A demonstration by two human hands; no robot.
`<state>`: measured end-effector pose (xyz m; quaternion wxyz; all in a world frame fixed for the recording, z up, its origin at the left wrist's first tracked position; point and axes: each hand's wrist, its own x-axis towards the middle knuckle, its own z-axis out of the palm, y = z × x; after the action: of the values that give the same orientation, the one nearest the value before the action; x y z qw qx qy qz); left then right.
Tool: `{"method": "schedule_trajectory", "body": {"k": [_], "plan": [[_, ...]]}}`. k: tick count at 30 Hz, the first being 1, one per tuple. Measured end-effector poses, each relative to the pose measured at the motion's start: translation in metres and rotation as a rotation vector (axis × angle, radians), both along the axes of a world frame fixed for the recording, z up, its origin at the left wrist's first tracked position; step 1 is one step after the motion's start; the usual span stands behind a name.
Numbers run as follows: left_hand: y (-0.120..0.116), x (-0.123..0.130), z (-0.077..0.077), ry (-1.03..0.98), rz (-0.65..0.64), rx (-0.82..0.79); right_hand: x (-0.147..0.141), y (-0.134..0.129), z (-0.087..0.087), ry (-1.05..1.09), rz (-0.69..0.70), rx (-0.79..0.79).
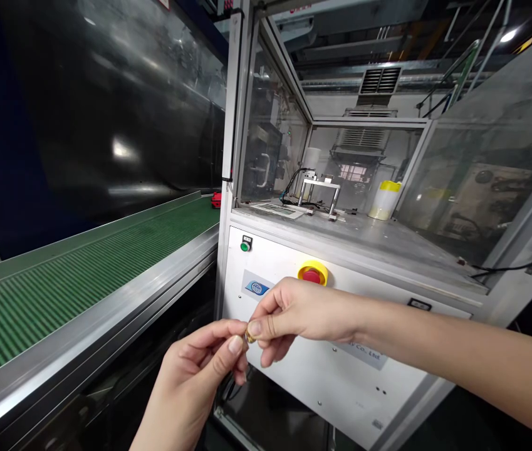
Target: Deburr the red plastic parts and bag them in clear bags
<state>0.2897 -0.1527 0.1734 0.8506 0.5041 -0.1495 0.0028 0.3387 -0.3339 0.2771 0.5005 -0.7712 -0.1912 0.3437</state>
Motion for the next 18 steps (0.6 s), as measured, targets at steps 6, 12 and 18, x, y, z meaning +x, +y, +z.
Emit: {"method": "schedule_trajectory", "body": {"k": [6,12,18], "plan": [[-0.007,0.001,-0.008,0.025,0.086,-0.070,0.000,0.004,-0.007,0.100,-0.104,0.019],[-0.013,0.008,-0.021,0.074,0.197,-0.085,0.004,0.004,0.011,-0.102,-0.092,0.000],[-0.019,0.034,-0.097,0.201,0.288,0.008,0.096,-0.042,0.101,-0.895,-0.545,-0.101]]}}
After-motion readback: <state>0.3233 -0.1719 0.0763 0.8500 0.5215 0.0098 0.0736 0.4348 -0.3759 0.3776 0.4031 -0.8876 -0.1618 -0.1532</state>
